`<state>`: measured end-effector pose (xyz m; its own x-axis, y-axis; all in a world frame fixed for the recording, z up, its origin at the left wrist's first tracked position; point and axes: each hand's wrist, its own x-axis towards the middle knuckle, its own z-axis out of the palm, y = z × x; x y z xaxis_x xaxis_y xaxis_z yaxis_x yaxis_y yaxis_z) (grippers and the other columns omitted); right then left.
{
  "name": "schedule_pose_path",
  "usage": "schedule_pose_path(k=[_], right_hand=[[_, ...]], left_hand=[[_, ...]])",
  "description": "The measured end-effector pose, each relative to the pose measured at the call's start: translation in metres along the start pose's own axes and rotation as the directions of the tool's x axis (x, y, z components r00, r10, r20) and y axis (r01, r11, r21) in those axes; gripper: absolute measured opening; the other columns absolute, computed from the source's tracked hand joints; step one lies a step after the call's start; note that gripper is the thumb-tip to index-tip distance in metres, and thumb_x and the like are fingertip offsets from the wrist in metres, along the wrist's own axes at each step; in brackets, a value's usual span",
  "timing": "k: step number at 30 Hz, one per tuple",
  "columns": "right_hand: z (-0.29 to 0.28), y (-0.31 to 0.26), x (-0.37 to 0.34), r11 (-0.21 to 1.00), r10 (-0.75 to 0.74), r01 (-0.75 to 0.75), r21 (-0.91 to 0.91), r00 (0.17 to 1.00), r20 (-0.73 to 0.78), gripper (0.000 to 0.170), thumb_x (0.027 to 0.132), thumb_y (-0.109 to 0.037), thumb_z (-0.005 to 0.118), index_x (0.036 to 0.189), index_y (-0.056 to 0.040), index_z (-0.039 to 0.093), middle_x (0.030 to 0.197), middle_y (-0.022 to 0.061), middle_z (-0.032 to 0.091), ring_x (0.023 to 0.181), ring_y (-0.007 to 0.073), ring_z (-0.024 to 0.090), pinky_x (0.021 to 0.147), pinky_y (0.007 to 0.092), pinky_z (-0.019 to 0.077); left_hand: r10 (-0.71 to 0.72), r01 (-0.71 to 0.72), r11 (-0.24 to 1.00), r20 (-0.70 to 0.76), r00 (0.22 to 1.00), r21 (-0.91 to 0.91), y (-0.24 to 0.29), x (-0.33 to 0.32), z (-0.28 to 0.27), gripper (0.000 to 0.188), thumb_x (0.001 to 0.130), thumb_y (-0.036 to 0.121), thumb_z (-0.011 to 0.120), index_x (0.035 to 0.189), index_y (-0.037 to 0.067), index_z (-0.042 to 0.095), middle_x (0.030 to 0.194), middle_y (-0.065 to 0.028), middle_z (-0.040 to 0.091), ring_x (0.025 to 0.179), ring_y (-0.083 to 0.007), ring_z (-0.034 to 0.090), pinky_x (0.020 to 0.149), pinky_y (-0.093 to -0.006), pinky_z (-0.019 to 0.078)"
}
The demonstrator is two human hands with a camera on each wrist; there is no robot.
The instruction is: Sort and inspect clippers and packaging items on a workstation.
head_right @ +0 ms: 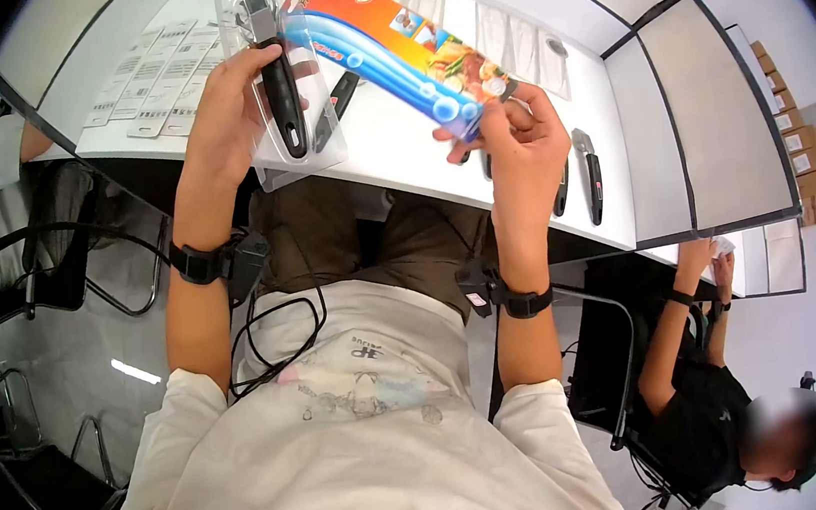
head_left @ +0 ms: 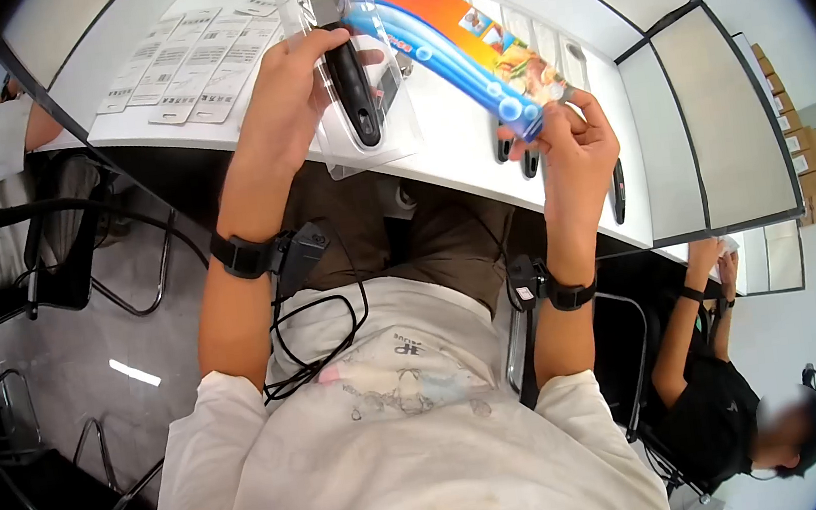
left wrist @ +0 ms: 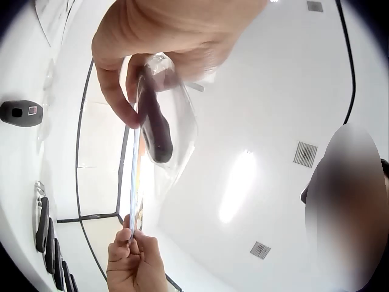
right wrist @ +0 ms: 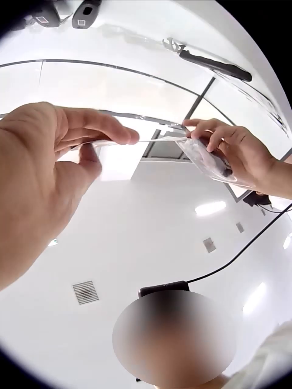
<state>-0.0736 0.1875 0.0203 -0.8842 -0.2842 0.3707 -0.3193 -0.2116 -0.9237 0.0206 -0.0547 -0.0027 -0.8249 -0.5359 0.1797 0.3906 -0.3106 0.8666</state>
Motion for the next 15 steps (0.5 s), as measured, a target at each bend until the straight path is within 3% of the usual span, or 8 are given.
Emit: schedule_pose_path(k=[2, 4, 6, 7, 8, 10, 11, 15], right_hand=[[-0.009, 0.000, -0.002, 0.996, 0.073, -0.064, -0.068, 0.987, 0.144, 0.017, 0.095, 0.000, 0.057, 0.109, 0.0100, 0.054, 0.082, 0.0181, 0.072, 0.064, 0.0249, 0.073, 0.051, 0.0297, 0.0552], [-0.017, 0.005, -0.003, 0.988, 0.142, -0.127, -0.085, 0.970, 0.195, 0.018, 0.092, 0.002, 0.058, 0.110, 0.0070, 0.055, 0.088, 0.0173, 0.072, 0.064, 0.0241, 0.073, 0.052, 0.0290, 0.0551], [-0.021, 0.004, -0.004, 0.959, 0.273, -0.203, -0.200, 0.853, 0.444, 0.022, 0.091, 0.003, 0.060, 0.112, 0.0049, 0.056, 0.093, 0.0144, 0.070, 0.066, 0.0235, 0.074, 0.053, 0.0279, 0.0548], [-0.024, 0.006, -0.006, 0.948, 0.317, -0.247, -0.203, 0.794, 0.518, 0.023, 0.090, 0.001, 0.064, 0.112, 0.0026, 0.058, 0.094, 0.0098, 0.067, 0.066, 0.0172, 0.070, 0.056, 0.0260, 0.0546], [-0.024, 0.008, -0.007, 0.948, 0.315, -0.245, -0.201, 0.797, 0.515, 0.023, 0.090, 0.001, 0.064, 0.112, 0.0026, 0.058, 0.094, 0.0098, 0.067, 0.066, 0.0172, 0.070, 0.056, 0.0260, 0.0546], [-0.022, 0.014, -0.009, 0.940, 0.320, -0.195, -0.281, 0.789, 0.525, 0.019, 0.092, -0.002, 0.066, 0.110, 0.0018, 0.060, 0.087, 0.0049, 0.065, 0.067, 0.0097, 0.063, 0.058, 0.0230, 0.0521], [-0.024, 0.016, -0.008, 0.935, 0.257, -0.061, -0.350, 0.797, 0.547, 0.018, 0.095, -0.007, 0.065, 0.111, 0.0010, 0.062, 0.082, 0.0016, 0.064, 0.067, 0.0053, 0.057, 0.058, 0.0211, 0.0488], [-0.018, -0.001, -0.010, 0.931, 0.339, -0.208, -0.299, 0.799, 0.497, 0.026, 0.097, -0.010, 0.064, 0.121, 0.0016, 0.062, 0.086, 0.0046, 0.069, 0.070, 0.0054, 0.062, 0.056, 0.0219, 0.0483]], left_hand=[[-0.057, 0.057, 0.998, 0.113, 0.992, 0.001, 0.002, 0.000, -0.002, 0.028, 0.099, 0.022, 0.056, 0.109, -0.003, 0.065, 0.097, -0.0154, 0.072, 0.082, -0.0200, 0.071, 0.070, -0.0316, 0.0587], [-0.059, 0.056, 0.998, 0.097, 0.994, 0.029, -0.002, 0.001, -0.004, 0.026, 0.099, 0.021, 0.057, 0.107, -0.003, 0.065, 0.093, -0.0146, 0.071, 0.080, -0.0189, 0.070, 0.069, -0.0319, 0.0584], [-0.056, 0.051, 0.997, 0.072, 0.996, 0.064, -0.010, 0.002, -0.004, 0.024, 0.098, 0.020, 0.059, 0.103, -0.003, 0.065, 0.087, -0.0130, 0.071, 0.075, -0.0166, 0.068, 0.067, -0.0324, 0.0577], [-0.047, 0.042, 0.998, 0.097, 0.994, 0.056, -0.011, 0.002, -0.003, 0.023, 0.098, 0.019, 0.060, 0.103, -0.003, 0.065, 0.088, -0.0117, 0.071, 0.076, -0.0154, 0.069, 0.068, -0.0320, 0.0578], [-0.047, 0.042, 0.998, 0.102, 0.994, 0.057, -0.013, 0.001, -0.001, 0.023, 0.098, 0.019, 0.060, 0.103, -0.003, 0.065, 0.088, -0.0117, 0.071, 0.076, -0.0154, 0.069, 0.068, -0.0320, 0.0578], [-0.094, 0.084, 0.989, 0.082, 0.992, 0.119, -0.013, -0.003, 0.008, 0.023, 0.098, 0.019, 0.061, 0.105, -0.003, 0.064, 0.090, -0.0101, 0.071, 0.079, -0.0146, 0.069, 0.072, -0.0310, 0.0577], [-0.095, 0.086, 0.984, 0.051, 0.994, 0.154, -0.013, -0.005, 0.016, 0.022, 0.097, 0.017, 0.056, 0.097, -0.003, 0.066, 0.084, -0.0115, 0.071, 0.069, -0.0173, 0.068, 0.071, -0.0307, 0.0560], [-0.182, 0.111, 0.927, 0.171, 0.968, 0.359, -0.023, -0.008, 0.022, 0.025, 0.096, 0.018, 0.057, 0.105, -0.003, 0.068, 0.094, -0.0106, 0.074, 0.075, -0.0146, 0.068, 0.074, -0.0290, 0.0556]])
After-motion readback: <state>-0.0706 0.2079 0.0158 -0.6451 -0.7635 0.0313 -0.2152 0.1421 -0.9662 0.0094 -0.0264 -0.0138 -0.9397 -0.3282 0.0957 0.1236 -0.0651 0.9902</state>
